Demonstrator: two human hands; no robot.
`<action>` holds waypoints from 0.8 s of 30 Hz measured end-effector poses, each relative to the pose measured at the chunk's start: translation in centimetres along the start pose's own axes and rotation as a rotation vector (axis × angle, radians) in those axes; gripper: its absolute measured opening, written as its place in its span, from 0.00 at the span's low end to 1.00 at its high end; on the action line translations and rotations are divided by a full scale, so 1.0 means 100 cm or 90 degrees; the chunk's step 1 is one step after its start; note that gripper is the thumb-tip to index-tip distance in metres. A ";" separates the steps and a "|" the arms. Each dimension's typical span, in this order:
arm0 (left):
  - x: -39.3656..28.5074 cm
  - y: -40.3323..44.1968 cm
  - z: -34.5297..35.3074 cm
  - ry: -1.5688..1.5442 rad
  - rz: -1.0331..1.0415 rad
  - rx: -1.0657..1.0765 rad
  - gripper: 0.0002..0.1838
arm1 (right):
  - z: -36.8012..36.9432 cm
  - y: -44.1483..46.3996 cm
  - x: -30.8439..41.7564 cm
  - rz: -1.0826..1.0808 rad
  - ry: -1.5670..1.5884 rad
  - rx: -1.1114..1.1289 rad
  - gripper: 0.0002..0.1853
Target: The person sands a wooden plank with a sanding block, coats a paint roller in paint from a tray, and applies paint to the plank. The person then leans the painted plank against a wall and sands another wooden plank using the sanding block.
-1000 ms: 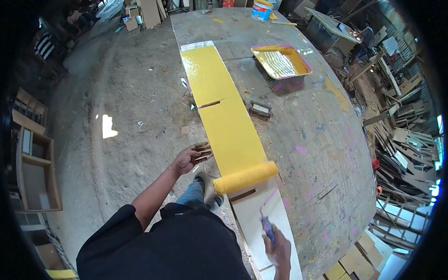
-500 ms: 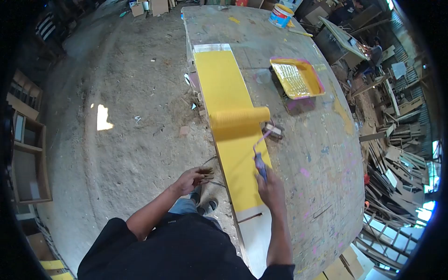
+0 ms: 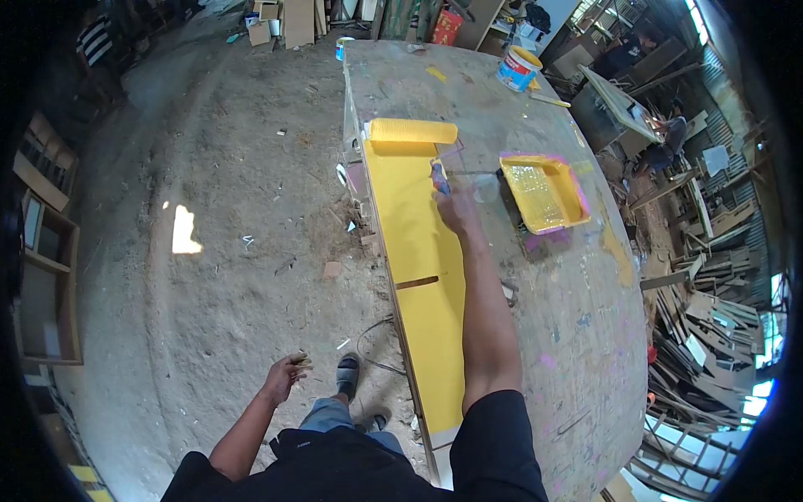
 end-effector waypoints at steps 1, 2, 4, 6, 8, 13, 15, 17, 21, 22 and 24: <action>0.003 0.001 -0.002 0.010 -0.008 -0.005 0.26 | 0.004 0.005 0.000 0.005 -0.009 0.003 0.22; 0.001 0.000 0.000 0.008 -0.011 -0.009 0.26 | 0.000 -0.001 0.012 -0.038 -0.063 -0.024 0.22; 0.003 -0.003 0.015 -0.006 -0.015 0.034 0.25 | -0.002 -0.012 0.028 -0.079 -0.118 -0.039 0.22; -0.011 -0.010 0.056 -0.049 -0.014 0.111 0.25 | 0.002 -0.027 0.018 0.003 -0.011 0.017 0.22; -0.020 -0.008 0.105 -0.114 -0.005 0.220 0.25 | 0.005 -0.042 0.014 0.009 -0.004 0.028 0.21; -0.041 -0.012 0.209 -0.243 0.003 0.385 0.34 | -0.018 -0.103 0.024 0.030 -0.037 0.015 0.21; -0.040 -0.018 0.225 -0.254 0.000 0.404 0.39 | -0.031 -0.139 0.018 0.033 -0.111 0.026 0.21; -0.036 -0.025 0.235 -0.250 -0.012 0.377 0.43 | -0.048 -0.188 0.012 0.051 -0.120 0.036 0.21; -0.030 -0.033 0.235 -0.245 0.028 0.356 0.49 | -0.082 -0.313 -0.012 0.085 -0.099 0.044 0.22; -0.028 -0.036 0.236 -0.234 0.027 0.360 0.49 | -0.090 -0.349 -0.017 0.101 -0.086 0.048 0.22; -0.024 -0.042 0.236 -0.263 0.056 0.346 0.51 | -0.112 -0.424 -0.025 0.118 -0.071 0.037 0.21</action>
Point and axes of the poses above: each hand's wrist, its own y-axis towards the middle knuckle, its own z-axis out of the palm, x = y × z, the point moved 4 cm from there along y, towards the middle knuckle, and after that the axes turned 3 degrees about -x, right-handed, at the moved point
